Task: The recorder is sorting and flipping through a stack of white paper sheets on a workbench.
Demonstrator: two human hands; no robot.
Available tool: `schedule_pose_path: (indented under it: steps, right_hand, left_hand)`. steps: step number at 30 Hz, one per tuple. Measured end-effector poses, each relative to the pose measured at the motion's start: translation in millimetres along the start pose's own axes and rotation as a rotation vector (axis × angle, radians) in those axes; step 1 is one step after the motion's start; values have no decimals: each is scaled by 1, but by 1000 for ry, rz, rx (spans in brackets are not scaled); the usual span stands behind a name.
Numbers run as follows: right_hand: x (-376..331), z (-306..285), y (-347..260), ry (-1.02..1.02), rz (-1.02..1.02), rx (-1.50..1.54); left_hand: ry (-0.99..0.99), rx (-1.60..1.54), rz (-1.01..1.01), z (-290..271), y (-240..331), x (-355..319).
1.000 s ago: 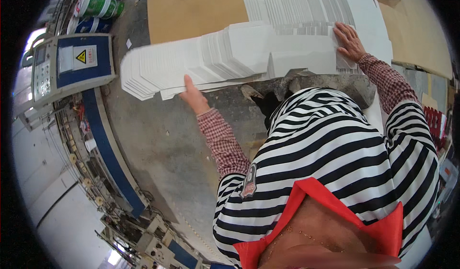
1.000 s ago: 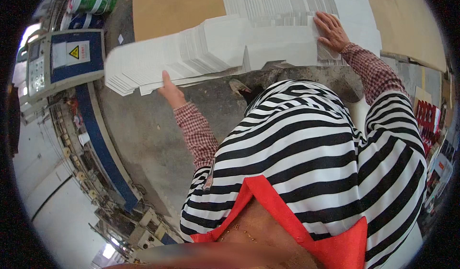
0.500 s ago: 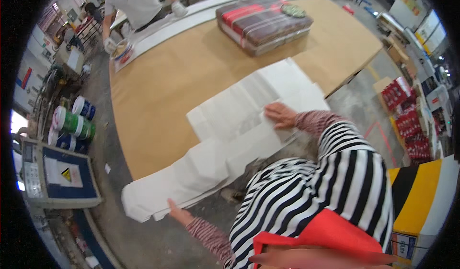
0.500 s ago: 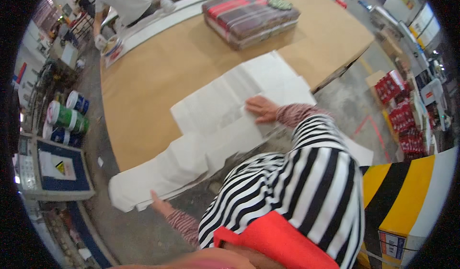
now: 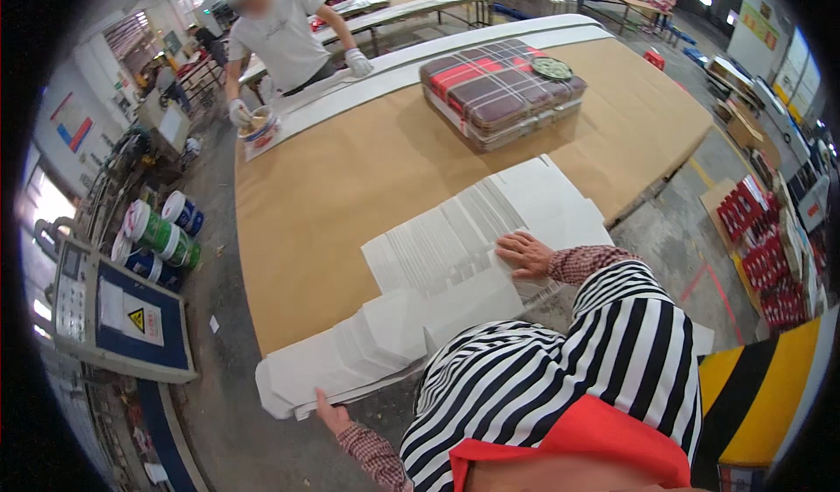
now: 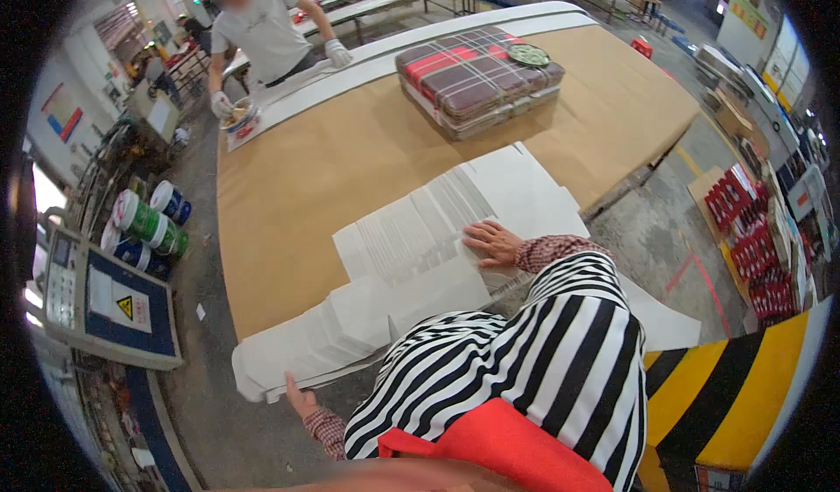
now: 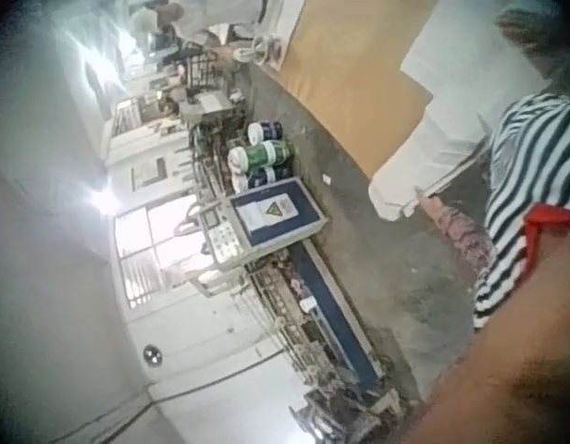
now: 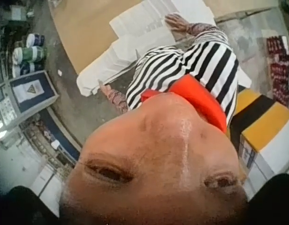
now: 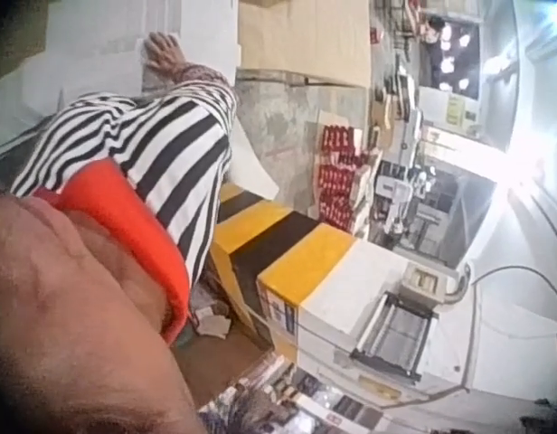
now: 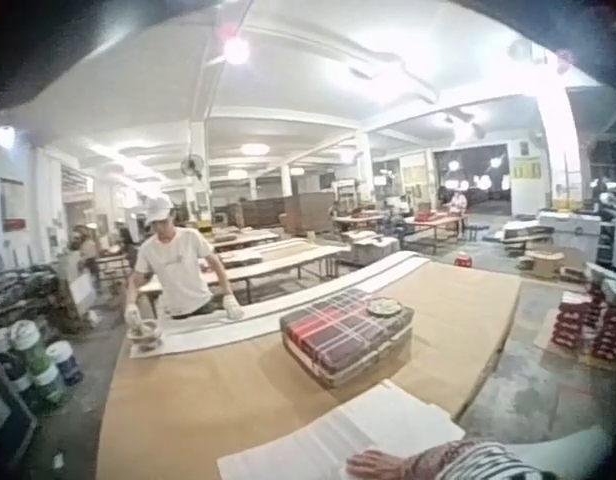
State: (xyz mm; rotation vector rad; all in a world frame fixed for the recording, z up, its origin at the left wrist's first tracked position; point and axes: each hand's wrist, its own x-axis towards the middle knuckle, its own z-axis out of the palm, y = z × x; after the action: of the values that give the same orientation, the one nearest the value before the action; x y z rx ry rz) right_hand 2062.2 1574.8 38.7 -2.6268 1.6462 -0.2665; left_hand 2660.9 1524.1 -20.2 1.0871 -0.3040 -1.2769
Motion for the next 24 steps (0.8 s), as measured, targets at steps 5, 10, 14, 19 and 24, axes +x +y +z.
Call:
schedule_pose_path:
  steps: [5, 10, 14, 19, 24]
  right_hand:
    - [16, -11, -19, -27, -10, 53]
    - [-12, -8, -7, -4, 63, -12]
    - [-4, -6, -14, -62, 69, 4]
    - [7, -15, -19, -52, 51, 16]
    - [4, -14, -14, -44, 66, 17]
  left_hand:
    - [159, 205, 251, 39, 32, -45]
    - [145, 793, 529, 92, 36, -83]
    - [-28, 117, 258, 47, 33, -64]
    - [111, 109, 105, 15, 10, -24]
    - [147, 505, 247, 63, 20, -44]
